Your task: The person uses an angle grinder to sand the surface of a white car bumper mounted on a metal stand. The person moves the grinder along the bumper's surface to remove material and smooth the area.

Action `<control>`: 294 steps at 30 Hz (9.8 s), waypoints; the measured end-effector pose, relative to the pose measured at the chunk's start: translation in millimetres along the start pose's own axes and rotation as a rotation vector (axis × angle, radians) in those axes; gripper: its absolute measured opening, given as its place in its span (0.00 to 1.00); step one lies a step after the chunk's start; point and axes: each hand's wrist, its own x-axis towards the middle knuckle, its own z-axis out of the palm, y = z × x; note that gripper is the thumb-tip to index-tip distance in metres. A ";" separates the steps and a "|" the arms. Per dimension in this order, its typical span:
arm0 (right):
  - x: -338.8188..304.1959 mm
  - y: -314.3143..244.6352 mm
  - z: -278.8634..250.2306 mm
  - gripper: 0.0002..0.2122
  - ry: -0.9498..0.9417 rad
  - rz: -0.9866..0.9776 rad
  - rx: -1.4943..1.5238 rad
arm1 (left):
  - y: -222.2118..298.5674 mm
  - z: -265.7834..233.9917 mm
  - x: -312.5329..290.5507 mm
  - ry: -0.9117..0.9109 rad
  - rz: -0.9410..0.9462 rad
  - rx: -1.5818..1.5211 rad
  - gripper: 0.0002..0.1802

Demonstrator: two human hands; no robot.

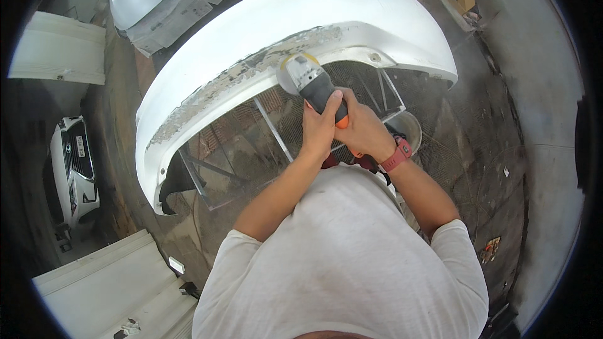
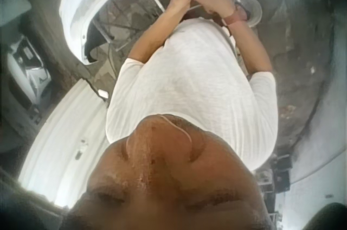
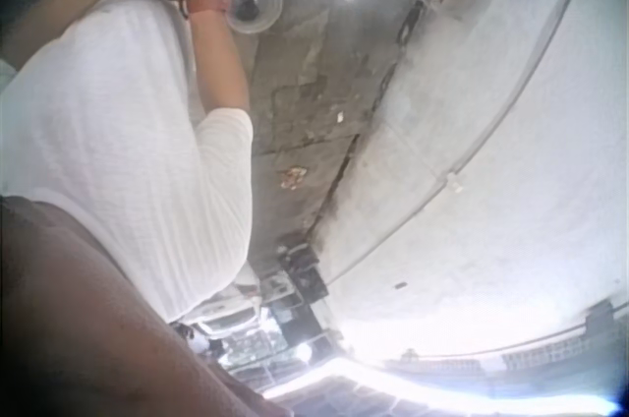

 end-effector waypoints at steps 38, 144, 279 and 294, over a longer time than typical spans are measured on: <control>4.4 22.9 -54.0 0.40 0.074 0.040 0.014 | 3.3 72.1 17.9 -0.019 0.094 0.052 0.29; 42.4 -163.2 212.9 0.40 -0.325 -0.215 -0.335 | 57.2 -232.2 -48.5 0.362 0.298 -0.264 0.28; 61.6 -187.9 261.8 0.38 -0.393 -0.353 -0.232 | 85.4 -288.1 -58.9 0.448 0.327 -0.313 0.26; 44.1 -163.0 237.1 0.38 -0.402 -0.194 -0.186 | 66.5 -263.4 -64.4 0.369 0.227 -0.259 0.29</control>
